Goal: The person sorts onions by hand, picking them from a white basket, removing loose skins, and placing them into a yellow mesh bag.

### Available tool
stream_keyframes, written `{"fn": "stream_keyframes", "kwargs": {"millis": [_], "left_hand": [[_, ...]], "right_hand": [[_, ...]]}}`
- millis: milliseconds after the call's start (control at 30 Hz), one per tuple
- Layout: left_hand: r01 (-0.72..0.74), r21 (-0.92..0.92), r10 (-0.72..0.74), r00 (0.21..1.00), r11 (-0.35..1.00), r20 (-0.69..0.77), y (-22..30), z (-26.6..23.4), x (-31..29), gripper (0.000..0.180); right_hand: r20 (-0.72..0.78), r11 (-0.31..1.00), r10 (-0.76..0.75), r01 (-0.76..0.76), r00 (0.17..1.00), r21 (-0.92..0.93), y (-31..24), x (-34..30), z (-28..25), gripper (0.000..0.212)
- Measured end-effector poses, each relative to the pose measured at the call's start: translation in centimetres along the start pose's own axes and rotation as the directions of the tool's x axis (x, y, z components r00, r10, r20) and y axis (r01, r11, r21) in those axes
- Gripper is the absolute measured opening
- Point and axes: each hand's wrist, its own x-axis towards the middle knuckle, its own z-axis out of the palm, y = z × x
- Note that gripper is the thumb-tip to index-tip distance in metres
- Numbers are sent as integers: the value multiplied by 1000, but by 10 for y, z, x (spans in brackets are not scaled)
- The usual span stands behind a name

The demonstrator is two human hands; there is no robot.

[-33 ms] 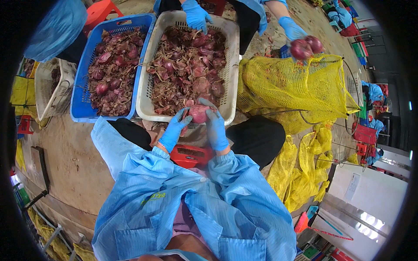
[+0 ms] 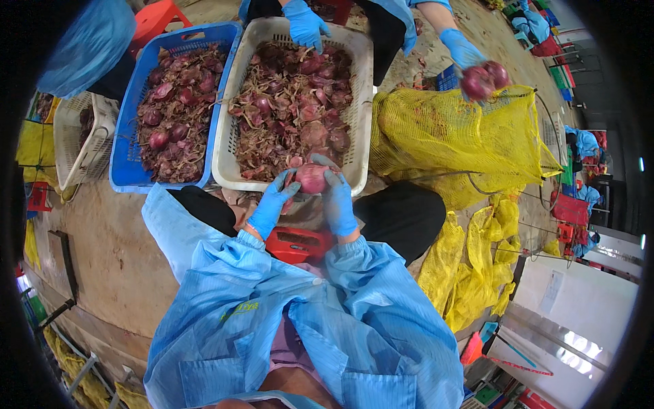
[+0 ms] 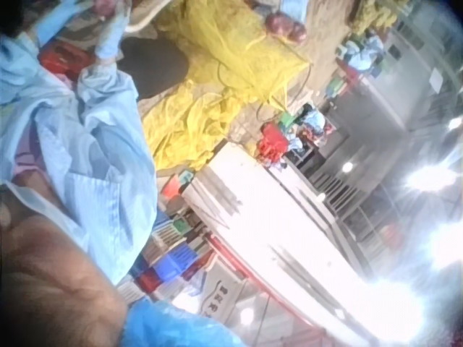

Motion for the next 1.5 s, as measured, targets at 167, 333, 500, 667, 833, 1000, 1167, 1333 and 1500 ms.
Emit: {"fn": "stream_keyframes", "kwargs": {"millis": [167,333,500,667,833,1000,1167,1333,1500], "left_hand": [[-30,-35,33,996,999,87,-12,2,8,33],[12,5,-13,992,1000,129,-18,0,6,31],[66,38,-70,991,997,113,16,16,-10,30],[-72,-6,72,997,997,36,20,-7,-2,32],[-167,-210,127,973,963,-193,5,-44,18,39],[-108,-254,35,961,961,-274,-20,-68,39,52],[-71,-227,-9,943,971,-333,2,-40,30,70],[-133,-154,62,916,979,-397,1,-80,47,79],[-9,851,573,744,524,-345,27,-84,58,75]], "right_hand": [[-139,976,15,16,990,216,13,0,-22,45],[-167,898,112,-28,980,440,32,2,-41,52],[-57,864,182,-132,982,485,23,-2,-42,56],[-13,686,128,-79,992,723,-23,-2,-45,48],[-153,652,-174,231,973,722,-173,6,-54,45],[-276,514,-720,756,637,406,-362,0,-98,48],[-216,582,-748,776,628,244,-436,-20,-138,50],[47,816,-505,459,862,352,-339,0,-85,52],[-48,986,-115,108,992,-125,-199,22,-92,58]]}}
